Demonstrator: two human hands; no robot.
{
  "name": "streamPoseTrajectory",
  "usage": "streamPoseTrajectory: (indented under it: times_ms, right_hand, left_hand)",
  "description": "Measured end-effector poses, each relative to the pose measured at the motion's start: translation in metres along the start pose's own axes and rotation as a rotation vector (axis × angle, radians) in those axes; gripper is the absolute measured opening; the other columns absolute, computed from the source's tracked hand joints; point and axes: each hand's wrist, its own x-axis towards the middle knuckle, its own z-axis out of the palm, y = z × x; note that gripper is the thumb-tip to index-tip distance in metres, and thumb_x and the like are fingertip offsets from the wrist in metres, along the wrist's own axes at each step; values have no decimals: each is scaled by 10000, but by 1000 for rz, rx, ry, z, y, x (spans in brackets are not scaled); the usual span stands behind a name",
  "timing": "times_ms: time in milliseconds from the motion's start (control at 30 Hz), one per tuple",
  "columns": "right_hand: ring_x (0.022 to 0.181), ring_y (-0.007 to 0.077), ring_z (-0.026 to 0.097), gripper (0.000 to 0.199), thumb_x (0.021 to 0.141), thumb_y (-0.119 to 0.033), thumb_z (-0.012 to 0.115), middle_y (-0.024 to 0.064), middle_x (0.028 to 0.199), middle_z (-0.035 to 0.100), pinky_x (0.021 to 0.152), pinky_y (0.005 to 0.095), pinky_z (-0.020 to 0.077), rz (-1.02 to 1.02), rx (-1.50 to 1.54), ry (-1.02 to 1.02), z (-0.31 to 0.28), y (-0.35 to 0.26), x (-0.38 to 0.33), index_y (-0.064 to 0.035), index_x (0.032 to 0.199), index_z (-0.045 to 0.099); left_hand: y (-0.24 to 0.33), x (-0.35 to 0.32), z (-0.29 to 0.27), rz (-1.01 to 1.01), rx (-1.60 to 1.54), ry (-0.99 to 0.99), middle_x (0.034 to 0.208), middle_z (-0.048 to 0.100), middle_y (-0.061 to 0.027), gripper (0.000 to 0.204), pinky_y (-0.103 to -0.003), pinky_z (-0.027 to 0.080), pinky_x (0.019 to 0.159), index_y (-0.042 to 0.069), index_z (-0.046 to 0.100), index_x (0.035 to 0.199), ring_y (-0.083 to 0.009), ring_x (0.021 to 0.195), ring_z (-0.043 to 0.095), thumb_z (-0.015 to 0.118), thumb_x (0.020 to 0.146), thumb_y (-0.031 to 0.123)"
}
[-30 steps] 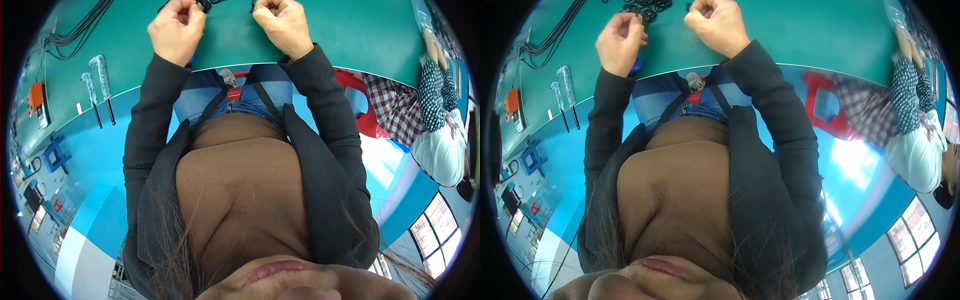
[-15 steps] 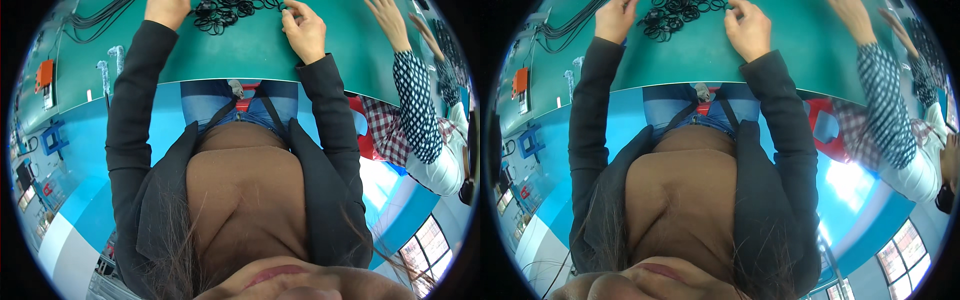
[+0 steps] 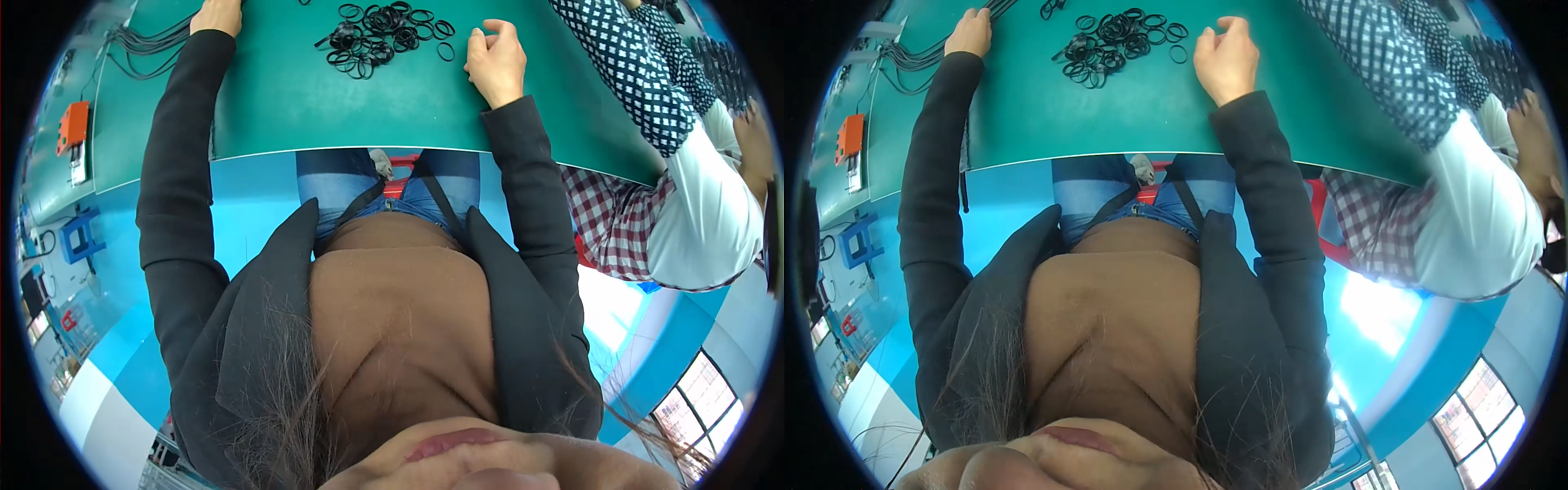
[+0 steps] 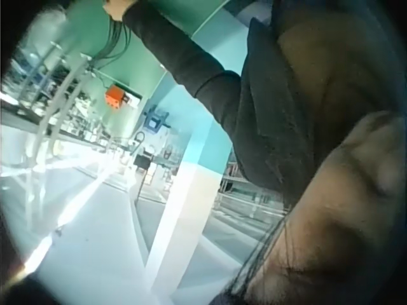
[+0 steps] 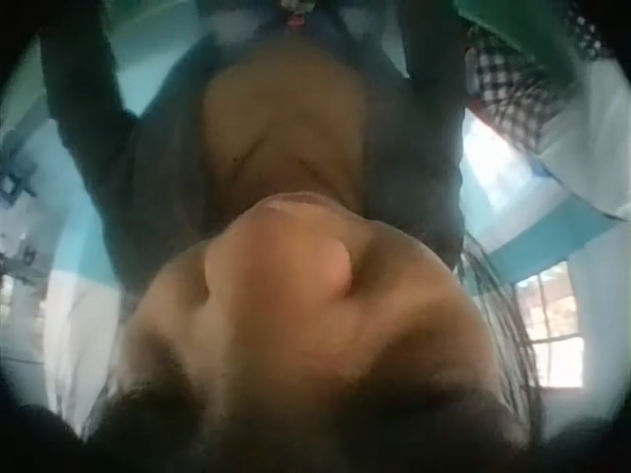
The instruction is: The person winds cables into coils by hand and secures each bundle with a rubber band.
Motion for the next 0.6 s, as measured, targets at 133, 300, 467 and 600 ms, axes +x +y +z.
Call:
streamPoseTrajectory:
  times_ms: [133, 300, 467, 600]
  right_hand:
    - [799, 344, 647, 252, 842, -179, 553, 194, 829, 667, 758, 404, 506, -54, -39, -113, 21, -4, 13, 27, 977, 604]
    - [565, 194, 629, 209, 851, -106, 581, 141, 773, 641, 485, 322, 519, 144, 327, -109, 41, -3, 4, 43, 996, 563]
    - [517, 143, 608, 181, 871, -92, 559, 118, 754, 628, 399, 281, 483, 112, 496, -86, 45, 4, 4, 47, 986, 555]
    - [474, 122, 580, 120, 873, -89, 554, 83, 686, 621, 404, 272, 457, 43, 491, -55, 46, 7, 3, 23, 917, 561]
  left_hand:
    - [-10, 1, 13, -66, -166, -19, 982, 568, -176, 148, -470, 502, 746, 58, 514, 978, -387, 903, 585, 549, 881, 164]
    - [-9, 7, 21, -6, -144, -166, 1091, 561, -178, 301, -462, 513, 789, 59, 523, 1077, -372, 982, 598, 621, 838, 215]
    - [-10, 10, 25, -24, -132, -109, 1035, 556, -178, 269, -470, 511, 751, 45, 518, 1024, -367, 930, 601, 611, 849, 228]
    - [-19, 11, 24, -58, -165, -79, 1004, 553, -166, 241, -473, 512, 723, 56, 524, 985, -358, 897, 606, 604, 858, 246]
